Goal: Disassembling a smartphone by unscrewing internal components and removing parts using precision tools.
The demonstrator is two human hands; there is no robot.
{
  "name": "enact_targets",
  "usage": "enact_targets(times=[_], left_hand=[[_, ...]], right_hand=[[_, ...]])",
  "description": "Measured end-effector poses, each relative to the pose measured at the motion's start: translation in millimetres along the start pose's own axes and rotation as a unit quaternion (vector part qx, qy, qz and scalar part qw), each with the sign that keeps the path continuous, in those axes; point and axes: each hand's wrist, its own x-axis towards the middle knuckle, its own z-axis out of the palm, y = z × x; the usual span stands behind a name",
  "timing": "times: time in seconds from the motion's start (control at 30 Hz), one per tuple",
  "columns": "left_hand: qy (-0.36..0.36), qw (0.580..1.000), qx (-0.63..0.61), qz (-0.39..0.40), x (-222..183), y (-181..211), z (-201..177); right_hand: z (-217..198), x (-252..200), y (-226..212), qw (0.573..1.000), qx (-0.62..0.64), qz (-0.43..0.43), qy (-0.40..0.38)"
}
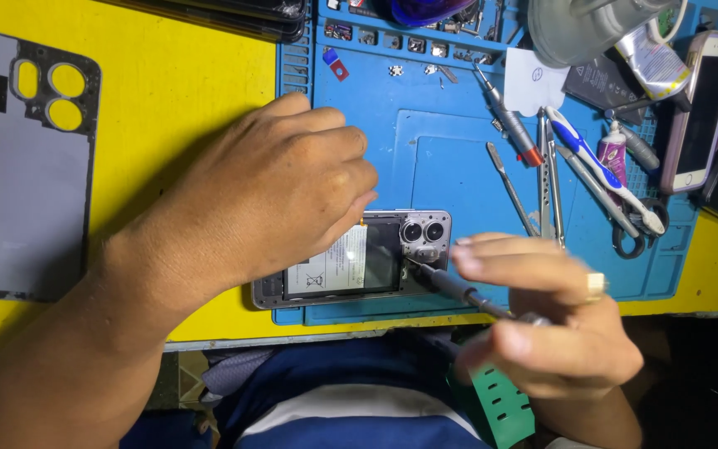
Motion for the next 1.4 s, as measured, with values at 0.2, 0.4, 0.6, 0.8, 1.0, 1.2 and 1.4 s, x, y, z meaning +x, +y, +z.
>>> enact_targets(times=[0.2,0.4,0.6,0.8,1.0,1.2,1.4], left_hand=[[-0.002,1.000,0.010,0.005,-0.4,-0.9,1.6],[-0.003,1.000,0.002,0.002,-0.5,0.1,-2.2],[0.011,1.000,0.008,0.004,-1.0,0.9,-4.2],[-0.011,0.996,-0.082,0.027,5.0,10.4,-10.0],[-0.043,0.994,-0.050,0.088,12.1,47.2,1.5],[-0.040,0.994,0.002,0.105,17.0,54.8,4.0],[-0.008,0.994,0.028,0.102,19.2,64.7,5.7]], right_hand=[[-23.1,-7.6,-0.8,0.989,0.103,0.024,-0.099],[-8.7,0.3,-1.9,0.999,0.047,0.013,0.022],[2.4,4.7,-9.3,0.999,0.005,0.033,0.031],[-4.0,-1.1,6.3,0.999,0.008,-0.024,-0.034],[-3.9,-14.8,-3.2,0.997,0.063,0.033,-0.018],[11.2,-27.7,-13.8,0.991,0.047,0.043,0.115],[10.9,-49.9,-34.2,0.969,0.091,0.130,0.191]])
